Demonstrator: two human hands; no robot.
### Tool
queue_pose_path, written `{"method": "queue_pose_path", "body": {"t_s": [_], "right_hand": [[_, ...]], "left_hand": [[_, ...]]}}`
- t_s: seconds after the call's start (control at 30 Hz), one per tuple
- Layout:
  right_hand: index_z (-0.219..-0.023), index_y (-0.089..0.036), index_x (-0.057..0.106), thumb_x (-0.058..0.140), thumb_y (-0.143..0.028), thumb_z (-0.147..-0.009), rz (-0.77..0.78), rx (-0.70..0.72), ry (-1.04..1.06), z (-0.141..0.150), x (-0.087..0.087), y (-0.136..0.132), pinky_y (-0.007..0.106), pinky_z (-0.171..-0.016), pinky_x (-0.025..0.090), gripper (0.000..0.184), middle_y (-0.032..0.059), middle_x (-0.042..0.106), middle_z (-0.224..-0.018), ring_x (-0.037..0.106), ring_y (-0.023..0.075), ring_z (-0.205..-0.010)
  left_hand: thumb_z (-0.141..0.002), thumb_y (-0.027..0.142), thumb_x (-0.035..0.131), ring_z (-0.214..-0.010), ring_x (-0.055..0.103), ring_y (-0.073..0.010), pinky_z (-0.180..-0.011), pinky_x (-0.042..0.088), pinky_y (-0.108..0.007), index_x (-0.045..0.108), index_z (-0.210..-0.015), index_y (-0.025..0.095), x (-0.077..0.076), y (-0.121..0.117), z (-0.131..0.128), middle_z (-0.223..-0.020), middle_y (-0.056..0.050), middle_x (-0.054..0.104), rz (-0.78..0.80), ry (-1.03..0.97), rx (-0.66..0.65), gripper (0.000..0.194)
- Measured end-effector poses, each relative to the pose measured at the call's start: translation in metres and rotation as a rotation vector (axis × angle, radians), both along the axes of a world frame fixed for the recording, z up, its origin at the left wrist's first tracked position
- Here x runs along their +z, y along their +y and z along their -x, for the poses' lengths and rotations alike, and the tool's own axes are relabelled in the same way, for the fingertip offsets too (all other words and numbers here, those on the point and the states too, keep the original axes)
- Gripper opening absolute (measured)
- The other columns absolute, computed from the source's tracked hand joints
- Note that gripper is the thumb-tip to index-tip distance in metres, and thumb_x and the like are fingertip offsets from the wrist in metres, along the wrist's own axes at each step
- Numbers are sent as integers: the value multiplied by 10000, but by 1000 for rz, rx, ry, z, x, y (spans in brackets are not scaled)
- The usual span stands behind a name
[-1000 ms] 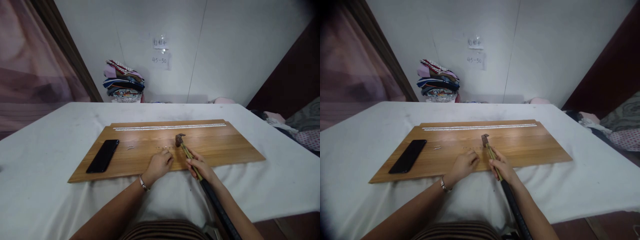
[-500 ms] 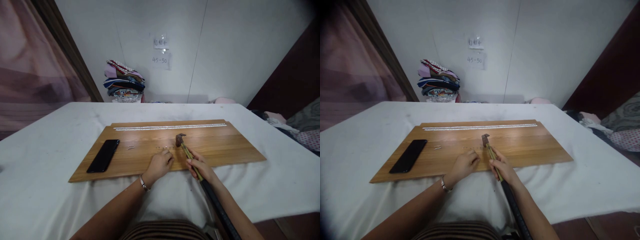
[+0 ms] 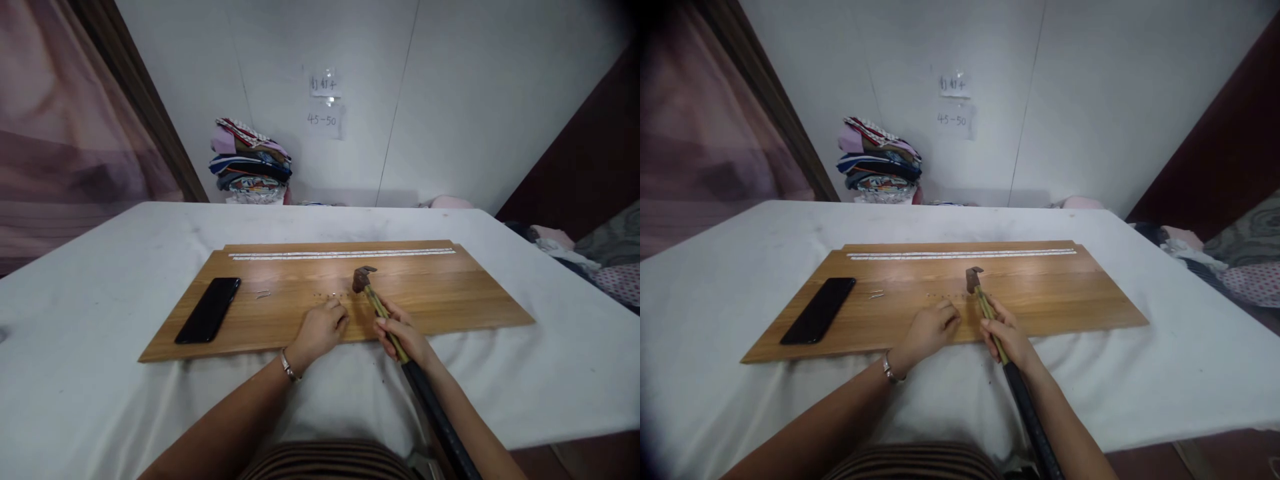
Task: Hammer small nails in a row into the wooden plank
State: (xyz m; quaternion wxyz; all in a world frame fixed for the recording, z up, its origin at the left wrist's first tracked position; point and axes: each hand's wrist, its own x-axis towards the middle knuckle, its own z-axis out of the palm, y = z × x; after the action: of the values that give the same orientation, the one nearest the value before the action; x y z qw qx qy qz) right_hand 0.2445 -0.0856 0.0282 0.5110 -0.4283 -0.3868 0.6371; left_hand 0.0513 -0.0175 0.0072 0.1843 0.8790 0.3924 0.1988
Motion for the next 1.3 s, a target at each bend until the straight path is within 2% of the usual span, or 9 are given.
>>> {"method": "queue_pose_path", "body": {"t_s": [0.67,0.93,1.13,1.3], "right_hand": [[-1492,-158,287,669,-305,-776,17,-11,14,0,-3,2,147,-241,318,824,-85,545,-544,382,51,-264],[-1460,-166,352,678,-311,-760,16,-30,22,0,-1,0,147,-238,317,785,-81,552,-551,388,51,-264],[-1487,-168,294,671,-309,-767,21,-11,20,0,-2,0,146,-238,323,824,-82,557,-549,388,53,-268],[-1474,-157,315,677,-313,-772,14,-13,20,-1,-2,1,147,-243,324,805,-82,553,-553,389,51,-272]], "left_hand": [[-918,216,483,-779,600,-153,-702,446,-257,640,-844,178,1,0,1,-865,-35,628,-26,27,-10,177],[-912,215,492,-767,598,-149,-690,442,-255,636,-823,181,1,-1,0,-858,-30,627,-26,36,-4,173],[-923,222,479,-765,591,-142,-698,441,-247,636,-821,177,0,0,0,-856,-30,626,-36,33,-3,192],[-915,217,494,-774,590,-145,-693,438,-249,639,-836,174,-1,0,1,-866,-30,627,-44,34,-10,171]]}}
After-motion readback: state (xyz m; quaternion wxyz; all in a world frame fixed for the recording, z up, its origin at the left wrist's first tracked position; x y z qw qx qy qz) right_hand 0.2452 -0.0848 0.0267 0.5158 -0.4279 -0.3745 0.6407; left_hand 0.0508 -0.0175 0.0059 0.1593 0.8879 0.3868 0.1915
